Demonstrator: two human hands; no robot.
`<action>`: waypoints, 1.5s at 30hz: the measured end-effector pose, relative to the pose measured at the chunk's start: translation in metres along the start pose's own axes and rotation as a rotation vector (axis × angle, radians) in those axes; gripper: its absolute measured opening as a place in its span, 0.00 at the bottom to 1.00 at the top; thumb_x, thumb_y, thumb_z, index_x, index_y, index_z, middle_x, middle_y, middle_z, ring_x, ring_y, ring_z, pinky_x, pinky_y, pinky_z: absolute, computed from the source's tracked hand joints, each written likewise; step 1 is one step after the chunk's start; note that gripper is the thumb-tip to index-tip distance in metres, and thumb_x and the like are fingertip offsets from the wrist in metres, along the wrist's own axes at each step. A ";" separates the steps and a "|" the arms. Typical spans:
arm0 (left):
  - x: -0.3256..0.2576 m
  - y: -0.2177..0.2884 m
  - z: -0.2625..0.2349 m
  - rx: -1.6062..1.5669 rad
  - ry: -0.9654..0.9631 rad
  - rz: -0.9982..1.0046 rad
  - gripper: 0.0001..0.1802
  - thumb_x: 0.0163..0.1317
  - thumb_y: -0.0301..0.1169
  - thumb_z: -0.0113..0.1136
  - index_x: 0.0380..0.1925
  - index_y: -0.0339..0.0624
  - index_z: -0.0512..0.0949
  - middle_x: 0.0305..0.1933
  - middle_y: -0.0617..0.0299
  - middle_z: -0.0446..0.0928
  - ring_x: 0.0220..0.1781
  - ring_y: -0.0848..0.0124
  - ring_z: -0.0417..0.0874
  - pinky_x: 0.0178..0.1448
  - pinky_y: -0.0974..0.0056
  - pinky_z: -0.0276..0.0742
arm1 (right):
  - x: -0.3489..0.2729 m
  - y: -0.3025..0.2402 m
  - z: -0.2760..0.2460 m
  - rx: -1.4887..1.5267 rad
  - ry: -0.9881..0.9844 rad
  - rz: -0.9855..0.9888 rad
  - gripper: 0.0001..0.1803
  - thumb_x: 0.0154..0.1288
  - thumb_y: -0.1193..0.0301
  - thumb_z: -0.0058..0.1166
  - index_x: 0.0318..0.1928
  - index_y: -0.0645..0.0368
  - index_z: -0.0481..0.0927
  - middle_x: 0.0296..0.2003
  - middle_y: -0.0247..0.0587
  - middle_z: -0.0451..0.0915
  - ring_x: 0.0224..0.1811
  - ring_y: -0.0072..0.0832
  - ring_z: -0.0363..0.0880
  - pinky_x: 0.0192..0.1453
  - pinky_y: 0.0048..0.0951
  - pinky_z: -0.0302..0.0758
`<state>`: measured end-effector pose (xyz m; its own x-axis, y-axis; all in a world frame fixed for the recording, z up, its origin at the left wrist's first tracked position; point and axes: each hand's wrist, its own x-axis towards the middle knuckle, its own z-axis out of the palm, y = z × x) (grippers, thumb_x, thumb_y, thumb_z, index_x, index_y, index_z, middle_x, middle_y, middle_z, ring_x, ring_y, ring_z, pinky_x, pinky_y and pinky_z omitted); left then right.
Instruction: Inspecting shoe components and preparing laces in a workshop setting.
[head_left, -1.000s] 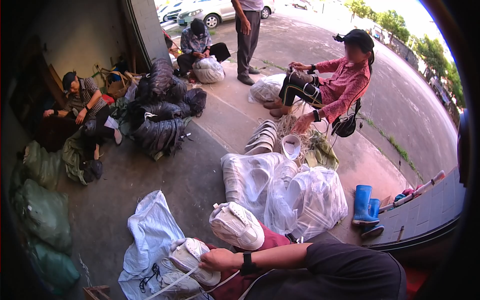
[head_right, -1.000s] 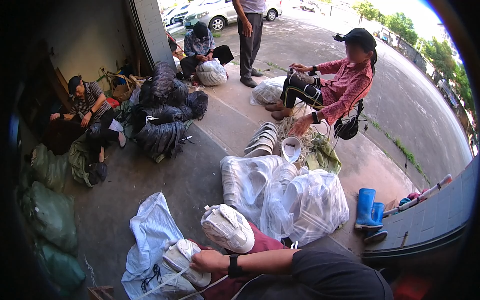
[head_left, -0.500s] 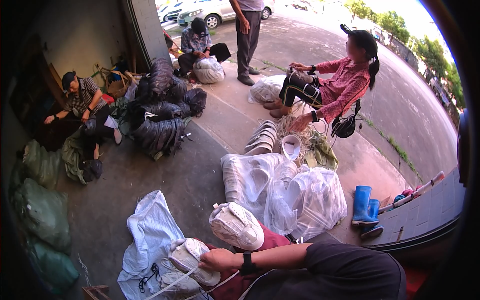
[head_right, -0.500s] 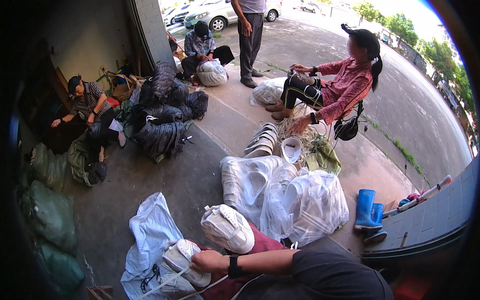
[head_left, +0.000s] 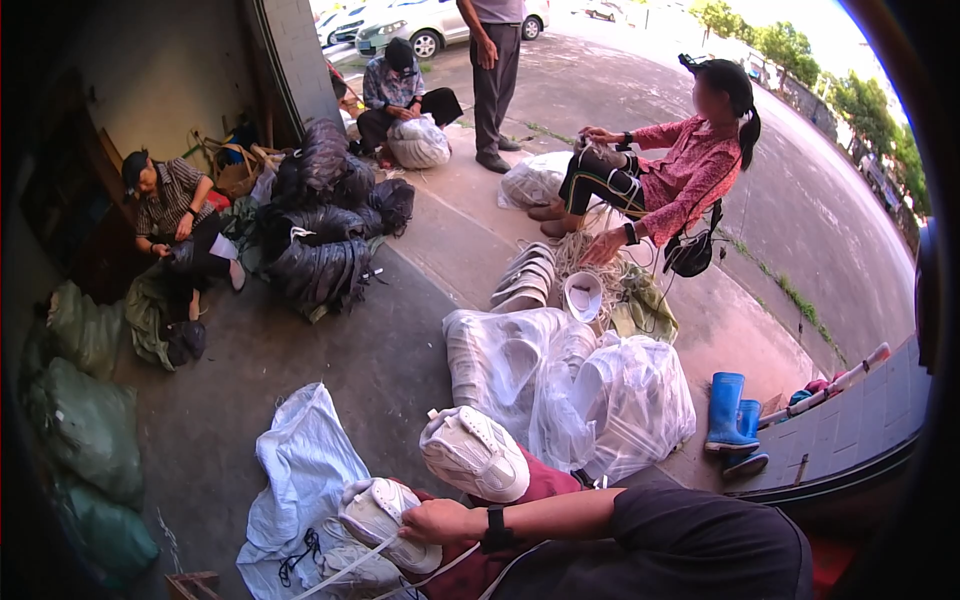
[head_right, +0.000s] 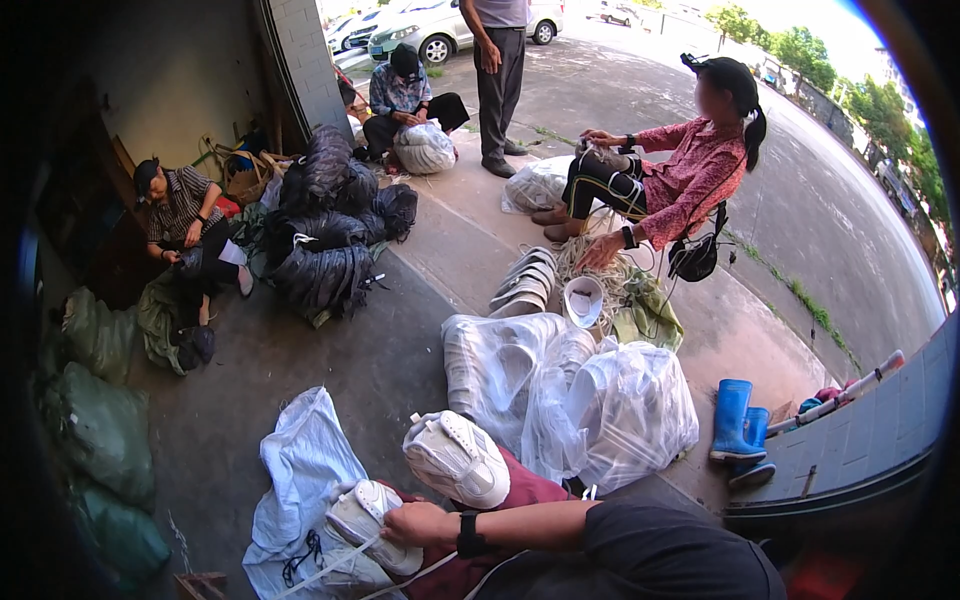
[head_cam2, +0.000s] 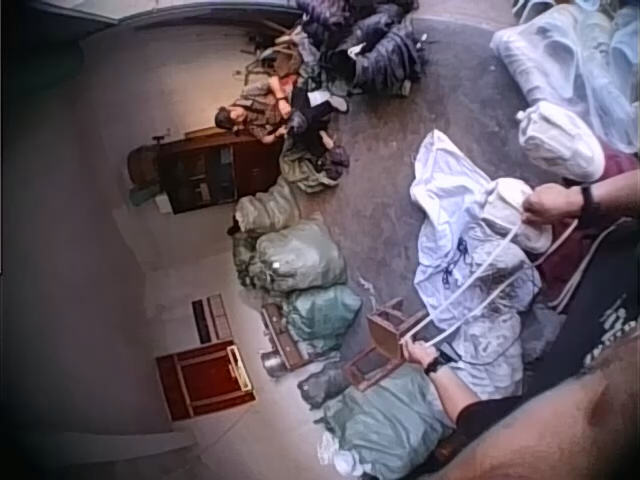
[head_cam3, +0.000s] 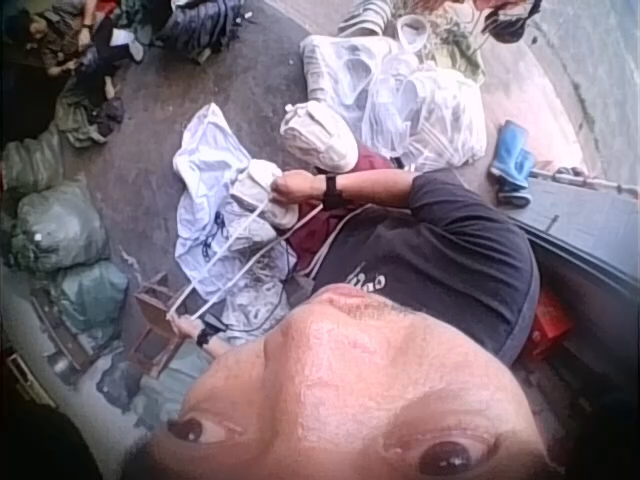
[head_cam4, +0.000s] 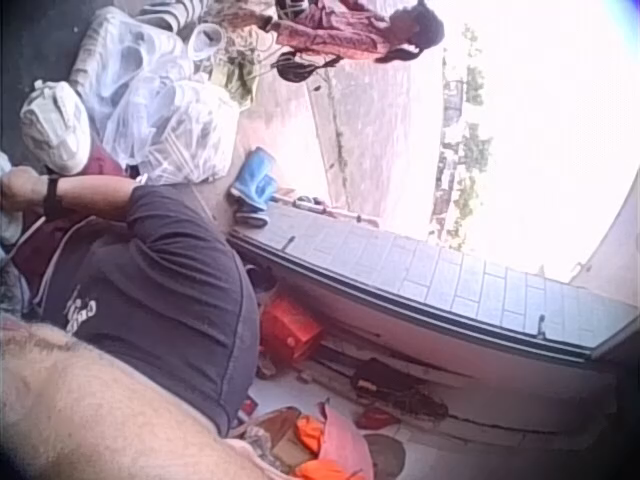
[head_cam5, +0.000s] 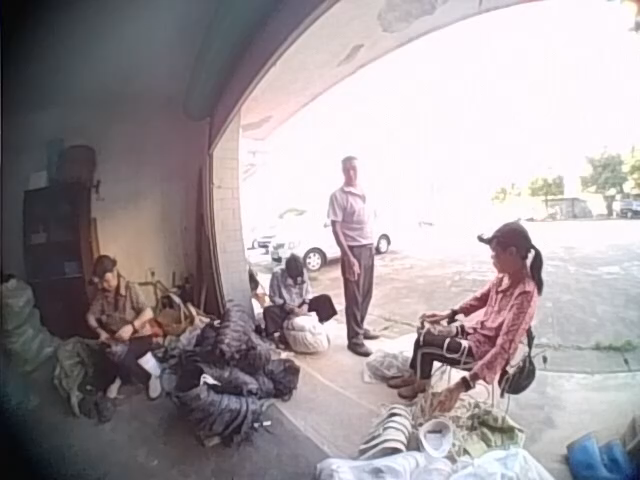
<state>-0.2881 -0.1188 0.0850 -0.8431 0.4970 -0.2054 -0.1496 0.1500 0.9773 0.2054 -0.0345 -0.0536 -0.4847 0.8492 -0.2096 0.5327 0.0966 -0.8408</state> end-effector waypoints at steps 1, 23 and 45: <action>-0.001 0.001 0.001 0.013 -0.004 -0.014 0.06 0.55 0.30 0.65 0.27 0.55 0.76 0.20 0.71 0.66 0.23 0.73 0.68 0.27 0.66 0.61 | 0.000 0.001 0.000 -0.005 0.004 -0.005 0.22 0.70 0.53 0.42 0.37 0.59 0.77 0.29 0.53 0.81 0.36 0.49 0.82 0.53 0.52 0.71; 0.048 -0.023 -0.017 0.069 -0.015 0.012 0.16 0.56 0.34 0.66 0.20 0.59 0.66 0.14 0.72 0.57 0.13 0.75 0.60 0.17 0.66 0.54 | 0.000 0.004 0.000 -0.025 0.031 -0.034 0.21 0.70 0.54 0.43 0.35 0.61 0.75 0.27 0.54 0.79 0.33 0.52 0.80 0.38 0.49 0.76; 0.109 -0.030 -0.075 -0.074 -0.189 -0.242 0.11 0.59 0.39 0.63 0.21 0.61 0.72 0.15 0.71 0.61 0.17 0.74 0.64 0.20 0.66 0.59 | 0.002 0.008 0.004 -0.006 0.014 -0.080 0.21 0.71 0.55 0.42 0.35 0.62 0.75 0.26 0.53 0.78 0.33 0.50 0.80 0.41 0.47 0.75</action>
<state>-0.4144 -0.1335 0.0377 -0.6685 0.6054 -0.4319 -0.3776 0.2241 0.8985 0.2058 -0.0340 -0.0629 -0.5160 0.8459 -0.1351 0.4970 0.1671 -0.8515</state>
